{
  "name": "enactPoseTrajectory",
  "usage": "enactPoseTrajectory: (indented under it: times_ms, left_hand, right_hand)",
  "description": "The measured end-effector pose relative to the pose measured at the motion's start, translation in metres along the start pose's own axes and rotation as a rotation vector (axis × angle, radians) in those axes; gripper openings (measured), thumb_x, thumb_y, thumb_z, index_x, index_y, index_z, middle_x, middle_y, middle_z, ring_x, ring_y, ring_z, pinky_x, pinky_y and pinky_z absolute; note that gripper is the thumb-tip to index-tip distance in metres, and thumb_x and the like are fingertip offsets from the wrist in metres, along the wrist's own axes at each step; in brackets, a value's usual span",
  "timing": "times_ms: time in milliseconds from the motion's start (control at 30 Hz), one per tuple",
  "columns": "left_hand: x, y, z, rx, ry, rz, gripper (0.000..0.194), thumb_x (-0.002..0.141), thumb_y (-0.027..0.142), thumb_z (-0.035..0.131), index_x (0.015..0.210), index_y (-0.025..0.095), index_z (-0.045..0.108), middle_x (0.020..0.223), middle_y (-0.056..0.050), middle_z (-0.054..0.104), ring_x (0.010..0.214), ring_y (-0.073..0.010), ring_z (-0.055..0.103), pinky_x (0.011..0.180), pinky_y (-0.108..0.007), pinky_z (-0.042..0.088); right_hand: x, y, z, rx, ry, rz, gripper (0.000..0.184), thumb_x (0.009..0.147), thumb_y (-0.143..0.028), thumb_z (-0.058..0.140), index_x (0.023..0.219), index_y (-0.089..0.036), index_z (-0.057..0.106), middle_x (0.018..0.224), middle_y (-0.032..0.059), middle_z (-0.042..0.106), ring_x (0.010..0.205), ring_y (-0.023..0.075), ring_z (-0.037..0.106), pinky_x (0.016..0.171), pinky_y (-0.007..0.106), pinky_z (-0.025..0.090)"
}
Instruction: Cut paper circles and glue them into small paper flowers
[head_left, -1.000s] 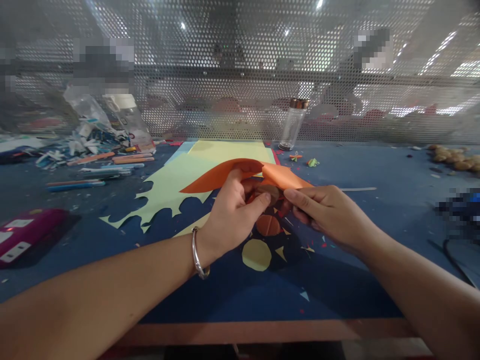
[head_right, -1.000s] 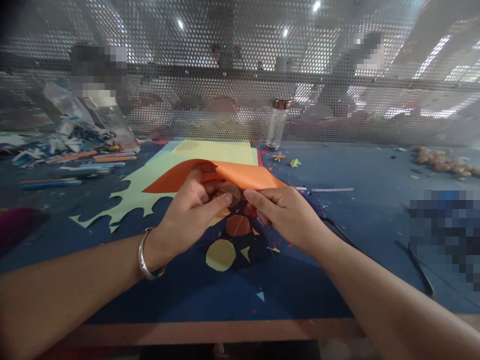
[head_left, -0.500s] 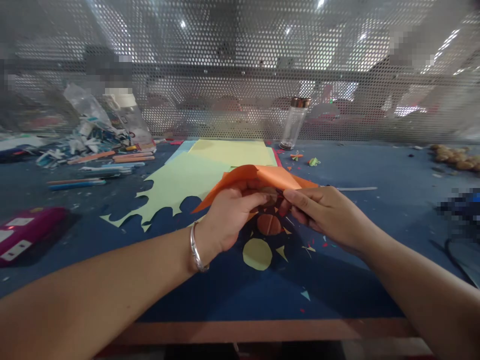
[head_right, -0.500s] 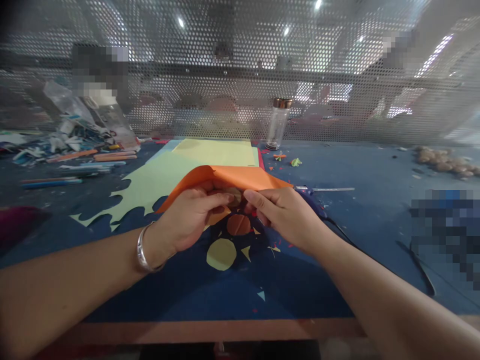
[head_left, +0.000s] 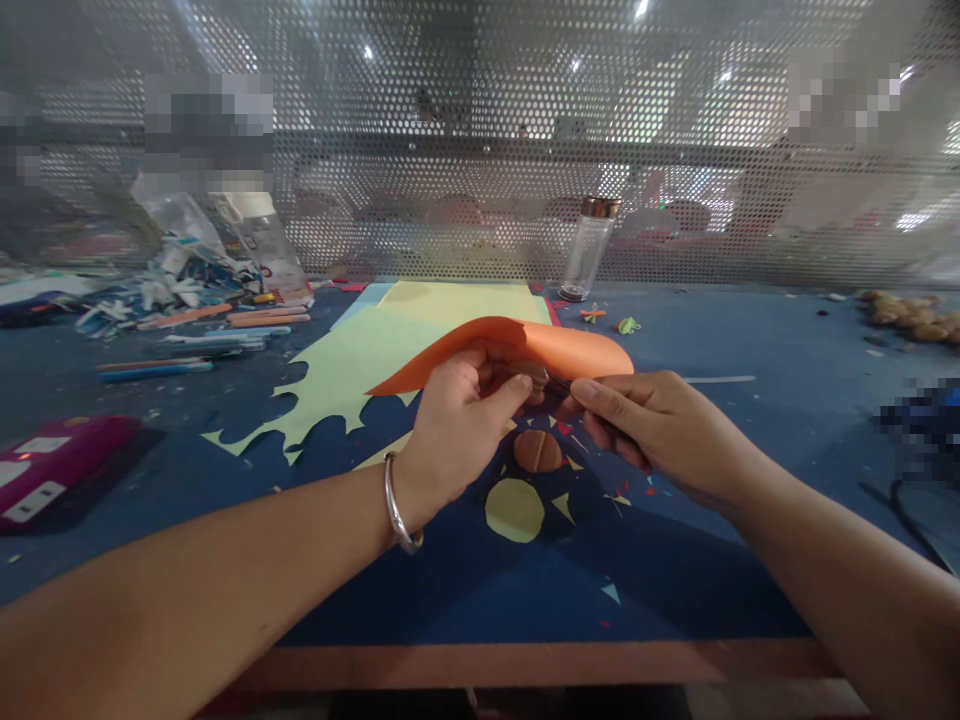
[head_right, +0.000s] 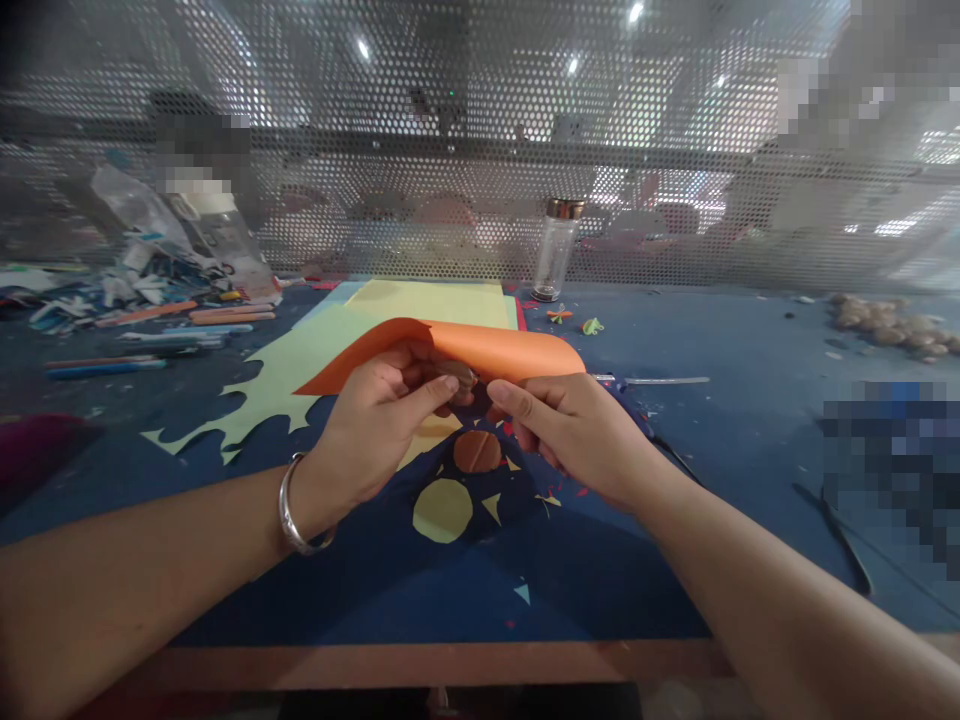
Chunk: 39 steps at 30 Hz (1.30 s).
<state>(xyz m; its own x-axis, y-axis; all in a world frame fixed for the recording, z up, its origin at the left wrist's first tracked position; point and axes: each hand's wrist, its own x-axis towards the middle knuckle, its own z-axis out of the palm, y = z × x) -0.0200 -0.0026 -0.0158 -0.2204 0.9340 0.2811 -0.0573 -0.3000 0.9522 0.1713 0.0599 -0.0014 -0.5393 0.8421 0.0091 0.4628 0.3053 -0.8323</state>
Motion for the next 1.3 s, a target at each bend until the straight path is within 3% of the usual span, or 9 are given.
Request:
enactPoseTrajectory:
  times_ms: [167,400,500,867,1133,1300]
  left_hand:
    - [-0.002,-0.002,-0.001,-0.003,-0.035,0.039,0.013,0.086,0.018,0.069,0.097,0.015,0.064,0.092,-0.006,0.075,0.081,-0.0157,0.072,0.077,-0.028,0.058]
    - [-0.006,-0.005,0.003,-0.096,-0.201,0.041,0.027,0.085,0.011,0.067,0.107,0.018,0.053,0.098,-0.006,0.076,0.087,-0.0184,0.075,0.079,-0.031,0.060]
    - [-0.010,-0.002,0.005,-0.103,-0.203,0.028,0.029,0.086,0.009,0.064,0.109,0.018,0.049,0.098,-0.005,0.075,0.076,-0.0151,0.074,0.074,-0.030,0.060]
    - [-0.011,-0.001,0.007,-0.151,-0.240,0.005,0.029,0.088,0.008,0.062,0.112,0.020,0.050,0.090,-0.001,0.074,0.046,-0.0065,0.057,0.055,-0.026,0.055]
    - [-0.008,-0.001,0.005,-0.127,-0.244,-0.019,0.031,0.086,0.009,0.063,0.111,0.020,0.050,0.073,0.004,0.068,0.049,-0.0105,0.062,0.061,-0.029,0.056]
    - [-0.004,-0.005,0.003,-0.129,-0.266,0.028,0.033,0.083,0.009,0.066,0.108,0.020,0.048,0.089,-0.002,0.072,0.072,-0.0147,0.071,0.074,-0.031,0.058]
  right_hand:
    - [0.000,0.001,0.000,0.005,0.007,-0.016,0.062,0.087,-0.076,0.055,0.081,-0.016,0.073,0.058,0.0000,0.058,0.041,0.0072,0.040,0.038,0.022,0.031]
    - [-0.001,-0.006,0.001,-0.052,0.019,-0.014,0.062,0.086,-0.073,0.058,0.058,-0.018,0.055,0.045,-0.0044,0.043,0.037,0.0060,0.035,0.037,0.020,0.024]
    - [0.000,-0.003,0.001,-0.047,0.008,-0.020,0.063,0.086,-0.075,0.055,0.059,-0.018,0.055,0.051,-0.0029,0.049,0.039,0.0062,0.038,0.037,0.020,0.025]
    - [-0.001,0.000,0.000,-0.057,-0.011,-0.069,0.064,0.088,-0.074,0.054,0.058,-0.018,0.053,0.051,-0.0033,0.046,0.041,0.0056,0.035,0.039,0.020,0.024]
    - [-0.001,0.002,0.000,-0.082,-0.007,-0.092,0.063,0.090,-0.072,0.054,0.056,-0.018,0.052,0.047,-0.0043,0.042,0.038,0.0060,0.033,0.038,0.021,0.023]
    - [0.000,0.001,0.000,-0.099,-0.029,-0.059,0.064,0.088,-0.073,0.055,0.054,-0.019,0.049,0.046,-0.0053,0.038,0.039,0.0065,0.032,0.039,0.022,0.022]
